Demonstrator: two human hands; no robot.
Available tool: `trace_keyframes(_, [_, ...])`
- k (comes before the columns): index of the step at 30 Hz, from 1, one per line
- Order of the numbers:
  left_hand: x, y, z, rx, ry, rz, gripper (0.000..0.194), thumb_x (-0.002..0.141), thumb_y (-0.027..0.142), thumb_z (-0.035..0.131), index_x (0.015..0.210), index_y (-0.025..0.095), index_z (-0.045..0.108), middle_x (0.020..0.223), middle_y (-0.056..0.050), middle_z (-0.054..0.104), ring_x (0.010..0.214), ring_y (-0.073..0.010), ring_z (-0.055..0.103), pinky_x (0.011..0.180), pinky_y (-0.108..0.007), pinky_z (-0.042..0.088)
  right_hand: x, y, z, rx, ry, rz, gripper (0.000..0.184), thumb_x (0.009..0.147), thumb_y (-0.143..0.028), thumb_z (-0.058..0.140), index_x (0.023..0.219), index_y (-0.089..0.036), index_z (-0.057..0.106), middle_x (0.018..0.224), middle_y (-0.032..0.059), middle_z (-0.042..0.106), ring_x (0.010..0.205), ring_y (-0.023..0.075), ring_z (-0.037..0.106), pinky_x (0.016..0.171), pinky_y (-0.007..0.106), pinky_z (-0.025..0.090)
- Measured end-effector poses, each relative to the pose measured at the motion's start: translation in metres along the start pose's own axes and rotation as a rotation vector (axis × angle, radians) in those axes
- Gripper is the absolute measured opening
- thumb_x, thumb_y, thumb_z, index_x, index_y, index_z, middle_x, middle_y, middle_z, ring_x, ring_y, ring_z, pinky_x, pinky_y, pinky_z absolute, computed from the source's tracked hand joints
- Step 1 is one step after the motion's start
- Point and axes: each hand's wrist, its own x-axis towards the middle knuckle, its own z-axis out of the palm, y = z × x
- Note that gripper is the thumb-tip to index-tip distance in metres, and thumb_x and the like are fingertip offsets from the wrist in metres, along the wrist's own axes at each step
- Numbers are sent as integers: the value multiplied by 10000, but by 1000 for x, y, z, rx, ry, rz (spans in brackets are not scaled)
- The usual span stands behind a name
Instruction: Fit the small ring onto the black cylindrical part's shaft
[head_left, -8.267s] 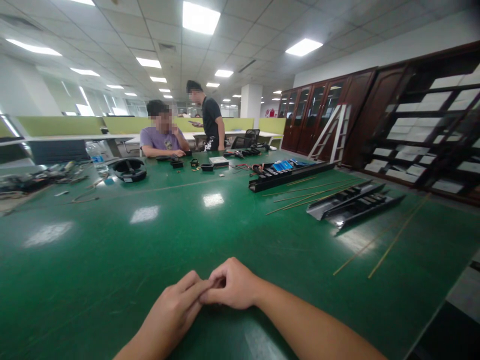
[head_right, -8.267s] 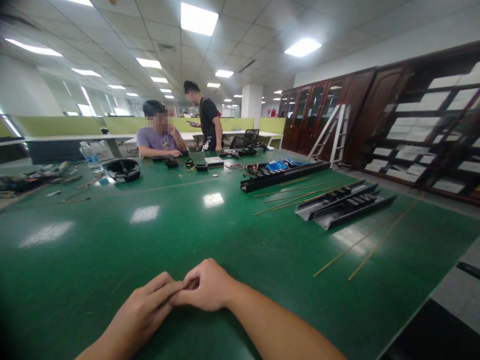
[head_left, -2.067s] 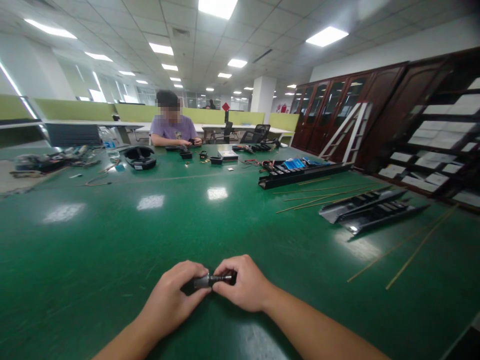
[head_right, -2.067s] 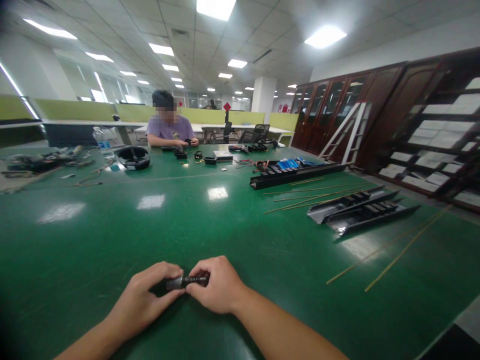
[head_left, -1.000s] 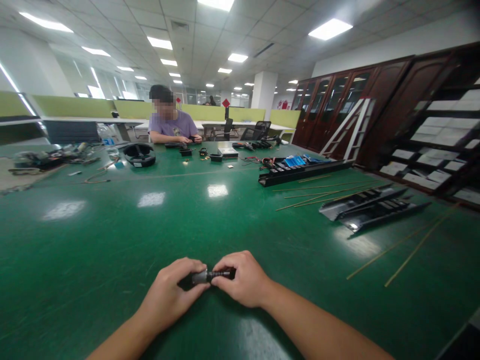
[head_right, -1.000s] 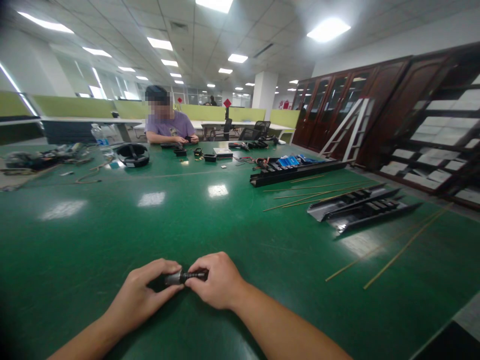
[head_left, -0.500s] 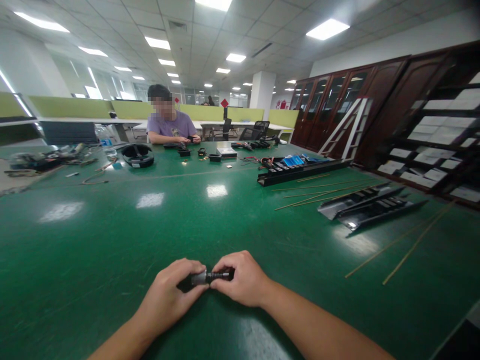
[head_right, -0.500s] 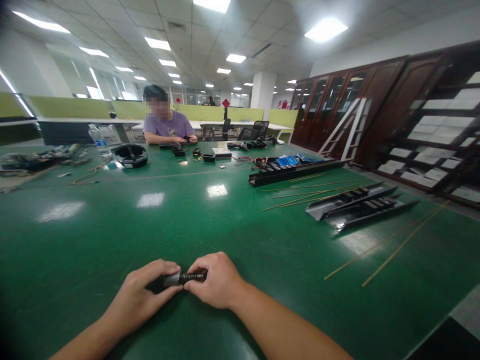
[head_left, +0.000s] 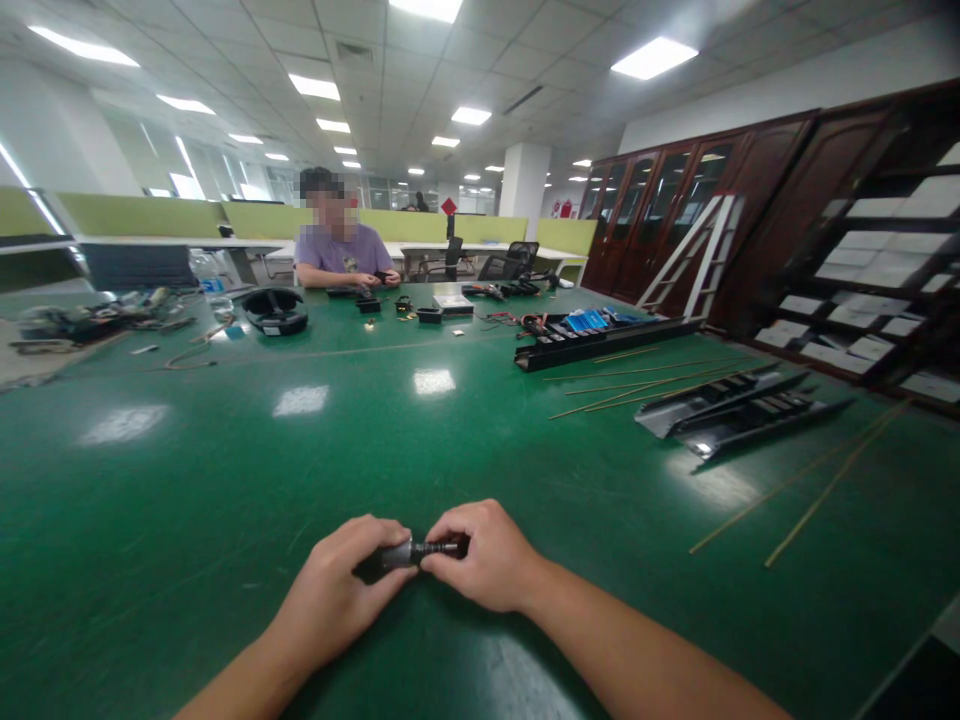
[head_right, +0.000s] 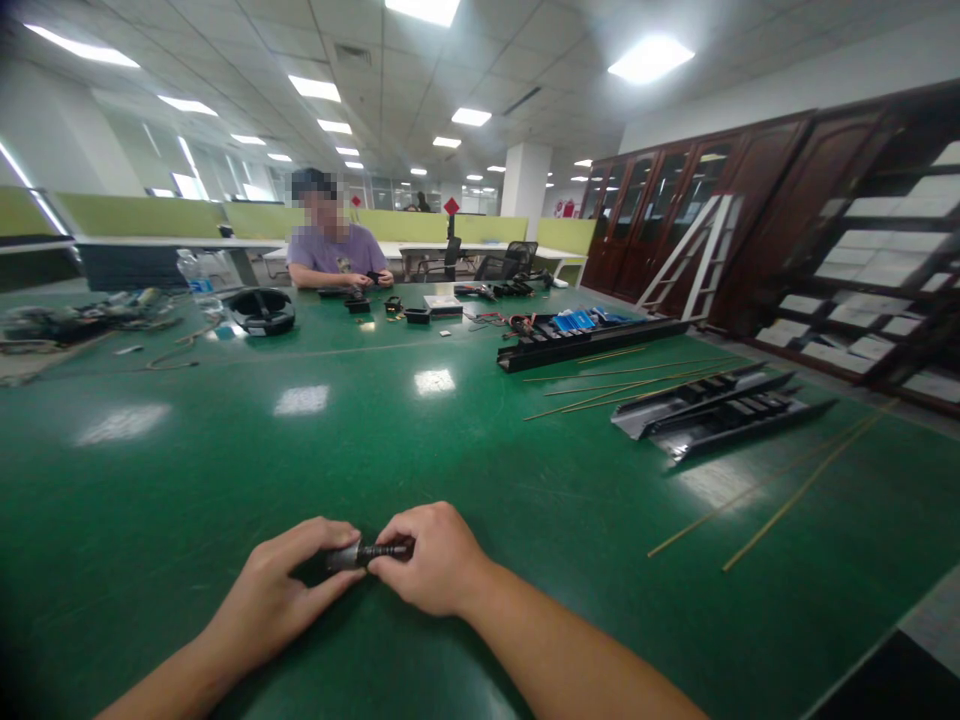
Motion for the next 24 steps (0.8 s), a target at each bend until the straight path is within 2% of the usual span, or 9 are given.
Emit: trace_keyframes(24, [4,3,-3,4,-8,15,181,836,246,691,1006,217,636,953,-38,700,874,-167,672,782,-258,554,0,2,0,-6,-16,-20,118,776,-300,692,839,-207,731,750,6,714,682,141,639,653,231,429])
